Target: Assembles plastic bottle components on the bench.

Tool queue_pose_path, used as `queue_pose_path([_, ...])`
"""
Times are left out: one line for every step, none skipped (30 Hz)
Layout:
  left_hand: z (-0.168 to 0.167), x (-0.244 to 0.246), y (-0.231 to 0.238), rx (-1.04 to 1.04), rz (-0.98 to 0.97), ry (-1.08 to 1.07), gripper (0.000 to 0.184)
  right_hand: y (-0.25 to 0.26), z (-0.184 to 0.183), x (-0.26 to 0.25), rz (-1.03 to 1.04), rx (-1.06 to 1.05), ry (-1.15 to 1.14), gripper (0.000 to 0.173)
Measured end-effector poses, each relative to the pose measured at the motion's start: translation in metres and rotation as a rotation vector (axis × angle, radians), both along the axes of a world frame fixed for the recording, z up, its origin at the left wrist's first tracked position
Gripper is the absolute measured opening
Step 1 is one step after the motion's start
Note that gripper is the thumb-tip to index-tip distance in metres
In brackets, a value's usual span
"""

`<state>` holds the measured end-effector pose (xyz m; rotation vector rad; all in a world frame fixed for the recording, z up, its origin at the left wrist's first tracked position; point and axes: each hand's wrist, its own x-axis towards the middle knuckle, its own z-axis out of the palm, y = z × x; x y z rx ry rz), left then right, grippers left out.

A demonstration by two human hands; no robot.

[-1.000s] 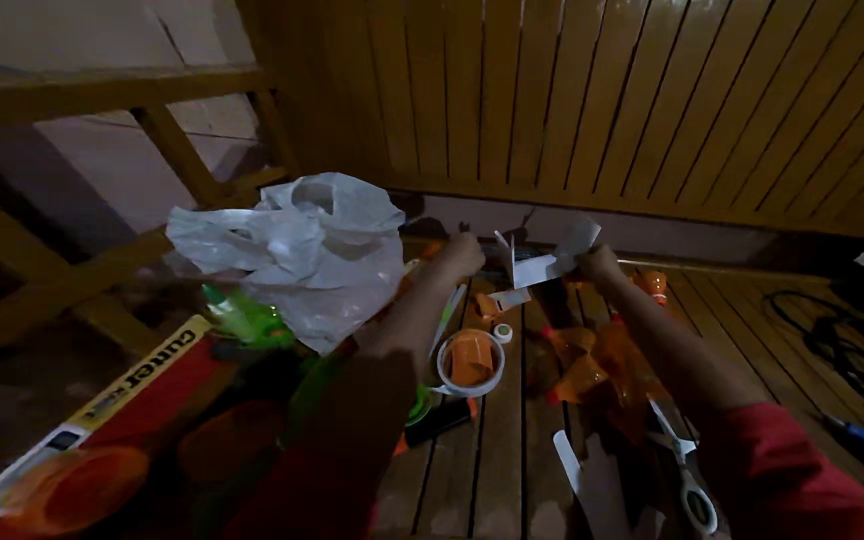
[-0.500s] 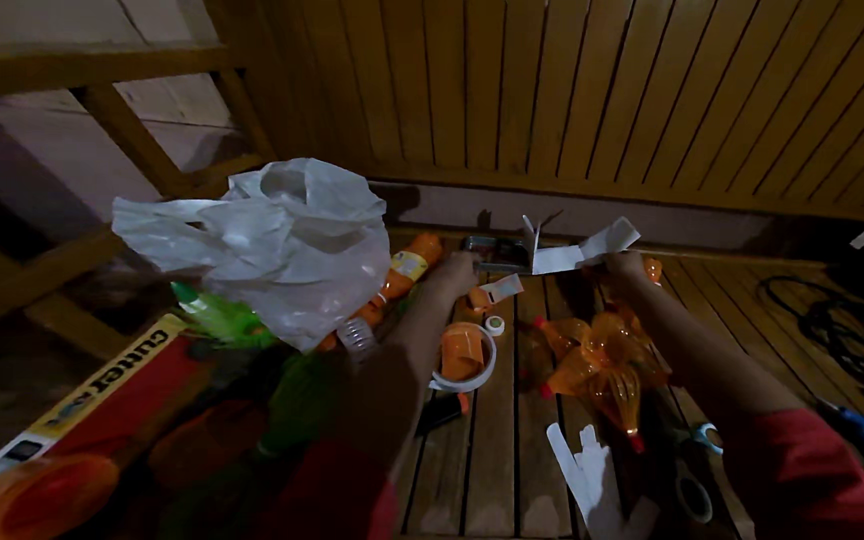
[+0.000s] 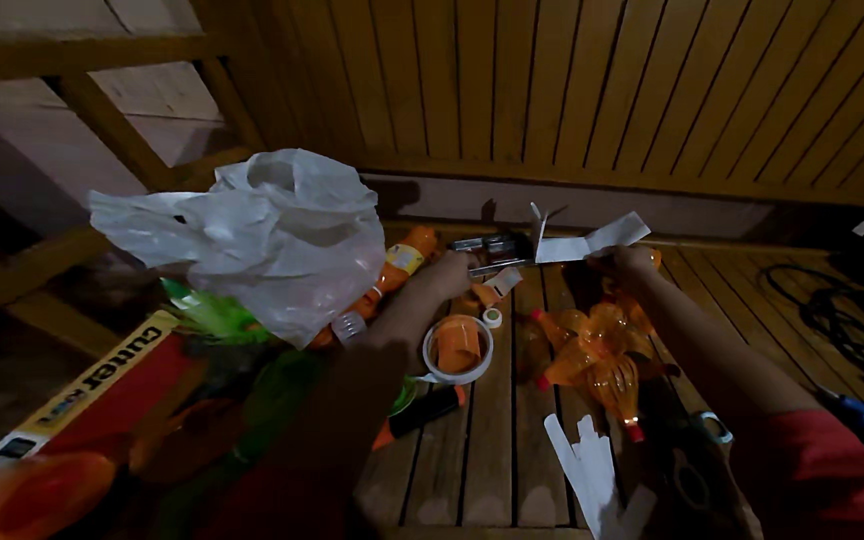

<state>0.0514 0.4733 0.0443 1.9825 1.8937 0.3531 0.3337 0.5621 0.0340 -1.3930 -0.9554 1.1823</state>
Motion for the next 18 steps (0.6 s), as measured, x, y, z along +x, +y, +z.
queue_pose_path([0.0, 0.0, 0.001, 0.008, 0.0, 0.002, 0.028, 0.0, 0.001, -0.002, 0.005, 0.001, -0.003, 0.038])
queue_pose_path([-0.002, -0.002, 0.003, 0.023, -0.004, 0.016, 0.026, 0.001, 0.001, -0.005, 0.007, 0.001, -0.007, 0.037])
queue_pose_path([-0.005, -0.004, 0.007, 0.042, -0.007, 0.039, 0.023, 0.003, 0.0, -0.007, 0.015, 0.002, -0.003, 0.037])
queue_pose_path([-0.009, -0.007, 0.012, 0.058, -0.007, 0.07, 0.022, 0.005, -0.001, -0.009, 0.027, 0.008, 0.008, 0.036])
queue_pose_path([-0.014, -0.009, 0.017, 0.072, 0.0, 0.11, 0.022, 0.007, -0.002, -0.012, 0.038, 0.017, 0.017, 0.035])
queue_pose_path([-0.017, -0.01, 0.02, 0.086, 0.01, 0.154, 0.023, 0.008, -0.003, -0.015, 0.048, 0.023, 0.013, 0.033])
queue_pose_path([-0.019, -0.01, 0.022, 0.091, 0.02, 0.193, 0.024, 0.006, -0.002, -0.018, 0.061, 0.024, 0.006, 0.033])
queue_pose_path([-0.02, -0.009, 0.022, 0.094, 0.03, 0.217, 0.023, 0.004, 0.001, -0.021, 0.068, 0.027, 0.004, 0.033])
queue_pose_path([-0.018, -0.008, 0.022, 0.098, 0.041, 0.227, 0.023, 0.002, 0.003, -0.024, 0.076, 0.032, 0.005, 0.033])
queue_pose_path([-0.016, -0.008, 0.022, 0.107, 0.048, 0.216, 0.023, 0.0, 0.005, -0.026, 0.086, 0.033, 0.01, 0.033])
queue_pose_path([-0.014, -0.009, 0.021, 0.123, 0.057, 0.185, 0.023, 0.001, 0.006, -0.028, 0.091, 0.033, 0.008, 0.033])
queue_pose_path([-0.012, -0.011, 0.02, 0.139, 0.067, 0.152, 0.022, 0.001, 0.007, -0.029, 0.09, 0.04, 0.002, 0.032])
queue_pose_path([-0.009, -0.012, 0.019, 0.153, 0.069, 0.131, 0.021, 0.003, 0.008, -0.03, 0.092, 0.053, 0.005, 0.03])
queue_pose_path([-0.007, -0.013, 0.018, 0.16, 0.063, 0.132, 0.02, 0.003, 0.009, -0.03, 0.098, 0.066, 0.01, 0.03])
queue_pose_path([-0.005, -0.015, 0.016, 0.168, 0.055, 0.15, 0.02, 0.002, 0.011, -0.03, 0.107, 0.073, 0.016, 0.031])
queue_pose_path([-0.004, -0.017, 0.015, 0.19, 0.043, 0.174, 0.019, 0.0, 0.014, -0.03, 0.111, 0.07, 0.017, 0.031])
queue_pose_path([-0.003, -0.017, 0.012, 0.206, 0.028, 0.192, 0.018, -0.001, 0.017, -0.029, 0.11, 0.058, 0.019, 0.03])
queue_pose_path([-0.002, -0.017, 0.01, 0.218, 0.008, 0.207, 0.017, -0.003, 0.019, -0.028, 0.107, 0.05, 0.023, 0.029])
